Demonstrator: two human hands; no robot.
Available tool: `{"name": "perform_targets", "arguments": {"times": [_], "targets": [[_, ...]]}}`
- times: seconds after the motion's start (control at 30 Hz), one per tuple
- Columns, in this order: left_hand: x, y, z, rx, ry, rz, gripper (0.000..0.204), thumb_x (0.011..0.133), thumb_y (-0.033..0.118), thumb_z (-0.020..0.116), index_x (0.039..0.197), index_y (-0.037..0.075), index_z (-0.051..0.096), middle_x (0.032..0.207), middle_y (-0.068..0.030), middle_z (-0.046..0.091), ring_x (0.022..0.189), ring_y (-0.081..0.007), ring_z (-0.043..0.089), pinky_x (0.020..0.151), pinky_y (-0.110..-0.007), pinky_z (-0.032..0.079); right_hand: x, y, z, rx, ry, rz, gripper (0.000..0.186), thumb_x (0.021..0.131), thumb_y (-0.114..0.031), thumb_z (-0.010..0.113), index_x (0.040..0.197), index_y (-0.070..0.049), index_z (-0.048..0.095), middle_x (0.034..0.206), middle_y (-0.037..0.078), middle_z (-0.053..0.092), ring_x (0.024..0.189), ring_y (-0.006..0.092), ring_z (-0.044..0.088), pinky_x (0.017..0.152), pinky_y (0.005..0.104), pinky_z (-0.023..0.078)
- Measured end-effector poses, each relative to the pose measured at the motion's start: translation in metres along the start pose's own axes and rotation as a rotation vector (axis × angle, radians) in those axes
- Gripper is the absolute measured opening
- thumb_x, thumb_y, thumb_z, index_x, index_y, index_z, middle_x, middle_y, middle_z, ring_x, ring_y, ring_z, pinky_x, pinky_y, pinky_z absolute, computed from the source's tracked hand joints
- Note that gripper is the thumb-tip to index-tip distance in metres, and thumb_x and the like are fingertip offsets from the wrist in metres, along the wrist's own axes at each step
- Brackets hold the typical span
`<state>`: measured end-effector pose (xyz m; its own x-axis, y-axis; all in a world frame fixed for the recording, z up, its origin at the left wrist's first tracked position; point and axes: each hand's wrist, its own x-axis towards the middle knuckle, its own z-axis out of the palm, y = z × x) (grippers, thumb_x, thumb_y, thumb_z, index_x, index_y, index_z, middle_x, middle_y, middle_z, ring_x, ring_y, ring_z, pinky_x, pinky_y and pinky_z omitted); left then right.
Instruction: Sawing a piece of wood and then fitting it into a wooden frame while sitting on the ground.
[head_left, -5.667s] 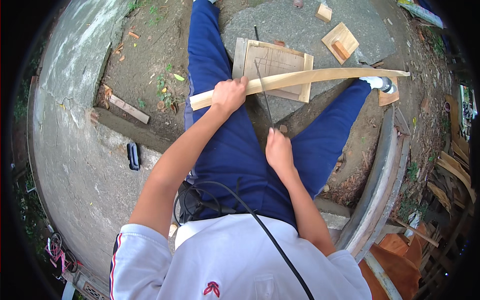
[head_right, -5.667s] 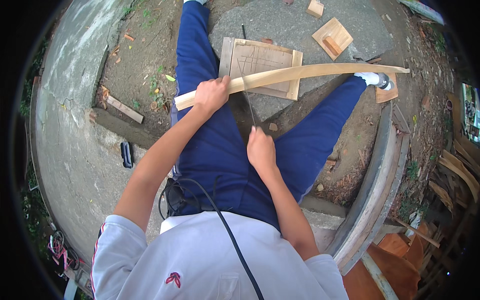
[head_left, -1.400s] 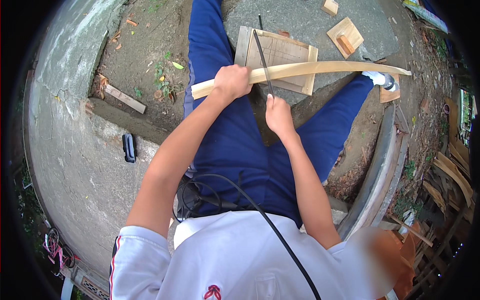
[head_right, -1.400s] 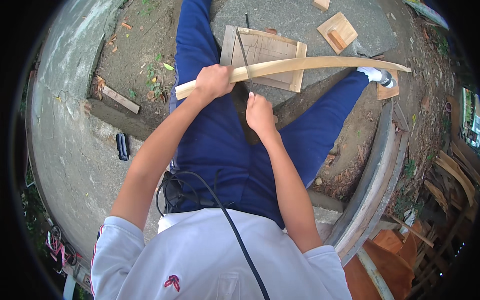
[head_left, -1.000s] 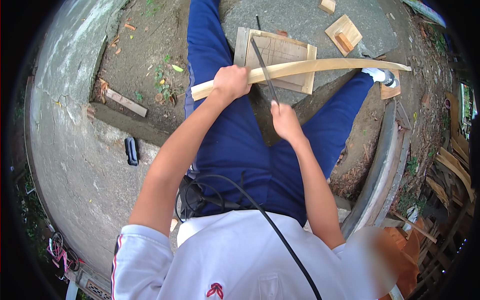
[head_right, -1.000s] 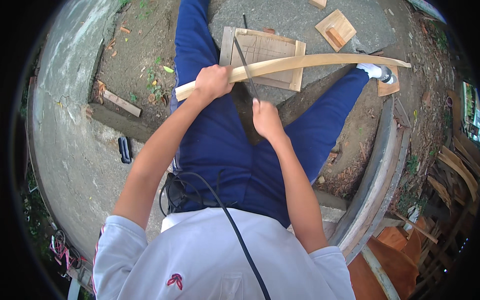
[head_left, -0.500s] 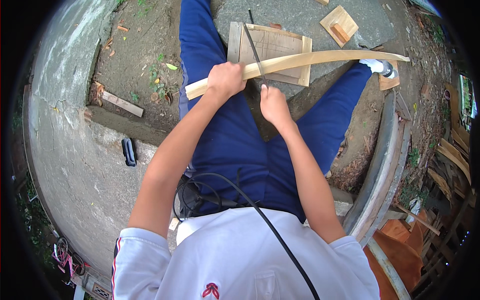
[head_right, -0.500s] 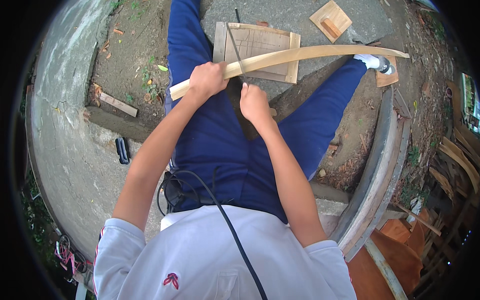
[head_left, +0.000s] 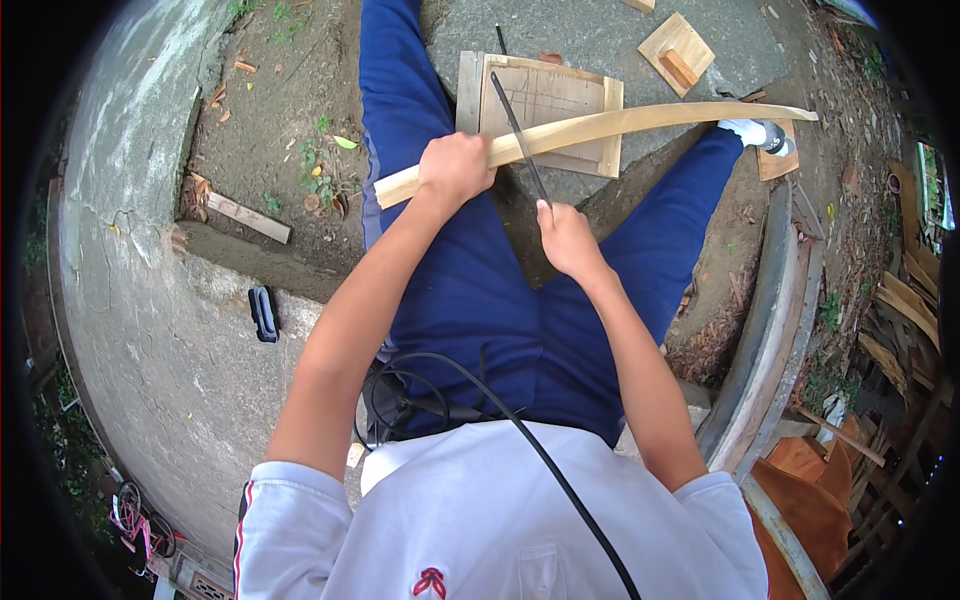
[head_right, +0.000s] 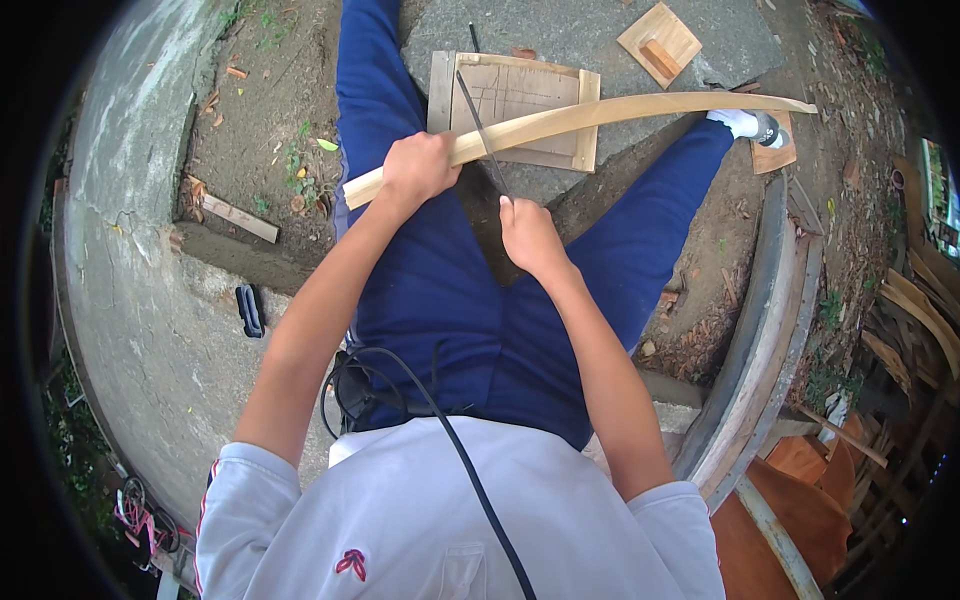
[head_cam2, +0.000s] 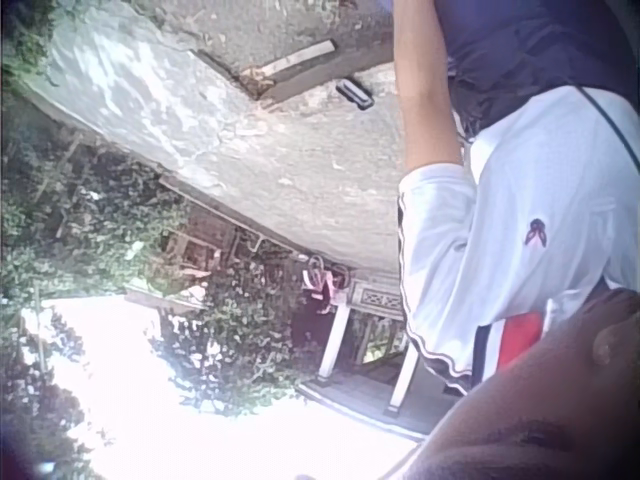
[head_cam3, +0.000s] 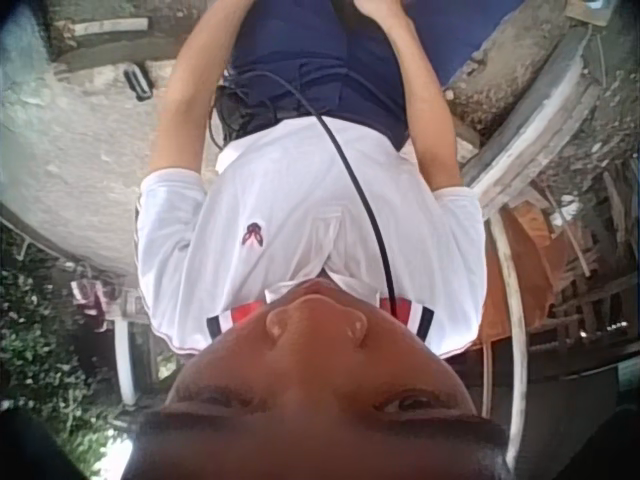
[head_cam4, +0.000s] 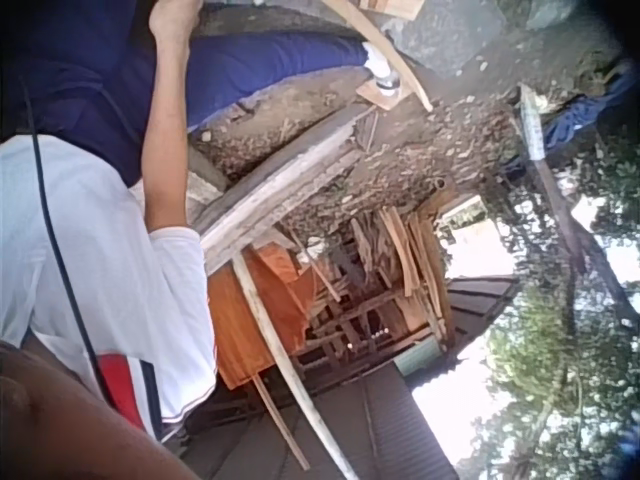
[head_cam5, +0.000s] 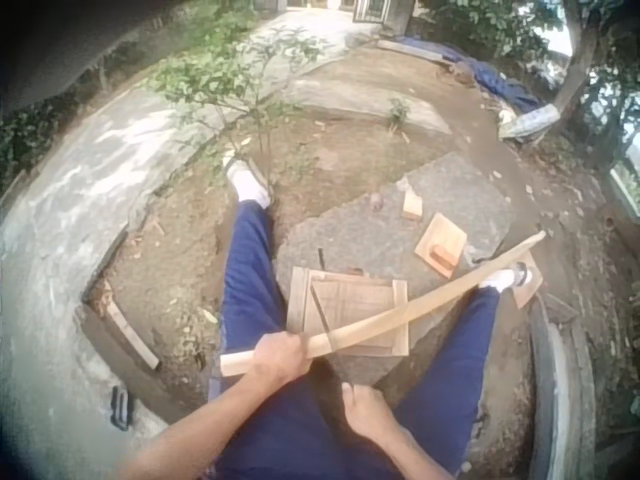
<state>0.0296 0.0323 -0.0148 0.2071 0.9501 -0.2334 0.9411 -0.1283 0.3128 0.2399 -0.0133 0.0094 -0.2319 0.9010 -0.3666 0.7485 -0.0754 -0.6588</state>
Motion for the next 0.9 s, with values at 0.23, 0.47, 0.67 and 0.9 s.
{"name": "perform_targets", "arguments": {"times": [0.23, 0.47, 0.67, 0.9], "targets": [[-0.001, 0.0, -0.002, -0.028, 0.022, -0.006, 0.028, 0.087, 0.032, 0.078, 0.101, 0.008, 0.076, 0.089, -0.0205, 0.078, 0.087, -0.0397, 0.079, 0.08, -0.051, 0.064, 0.01, 0.022, 0.0, 0.051, -0.05, -0.03, 0.056, 0.116, -0.036, 0.042, 0.087, 0.008, 0.059, 0.071, 0.029, 0.057, 0.067, 0.0419, 0.061, 0.074, 0.0518, 0.049], [0.0, 0.001, -0.004, -0.024, -0.01, -0.028, 0.028, 0.086, 0.031, 0.078, 0.101, 0.007, 0.076, 0.091, -0.0216, 0.079, 0.088, -0.0407, 0.078, 0.08, -0.052, 0.064, 0.006, 0.011, 0.0, 0.031, -0.074, 0.035, 0.053, 0.115, -0.033, 0.044, 0.097, 0.008, 0.07, 0.097, 0.036, 0.071, 0.1, 0.0582, 0.067, 0.089, 0.0616, 0.053], [0.001, 0.0, -0.001, -0.006, -0.002, -0.009, 0.03, 0.088, 0.034, 0.076, 0.101, 0.007, 0.077, 0.091, -0.0207, 0.079, 0.087, -0.0387, 0.079, 0.08, -0.051, 0.064, 0.004, 0.006, 0.012, -0.018, 0.023, 0.082, 0.052, 0.115, -0.032, 0.044, 0.096, 0.008, 0.072, 0.098, 0.037, 0.07, 0.101, 0.0582, 0.067, 0.092, 0.0629, 0.053], [-0.001, -0.001, -0.003, -0.028, 0.018, -0.002, 0.028, 0.088, 0.033, 0.076, 0.099, 0.007, 0.077, 0.09, -0.0205, 0.079, 0.086, -0.0402, 0.079, 0.08, -0.052, 0.064, 0.016, -0.004, 0.003, -0.024, -0.006, 0.071, 0.055, 0.114, -0.031, 0.046, 0.09, 0.012, 0.072, 0.093, 0.039, 0.069, 0.097, 0.0576, 0.068, 0.091, 0.0614, 0.054]]}}
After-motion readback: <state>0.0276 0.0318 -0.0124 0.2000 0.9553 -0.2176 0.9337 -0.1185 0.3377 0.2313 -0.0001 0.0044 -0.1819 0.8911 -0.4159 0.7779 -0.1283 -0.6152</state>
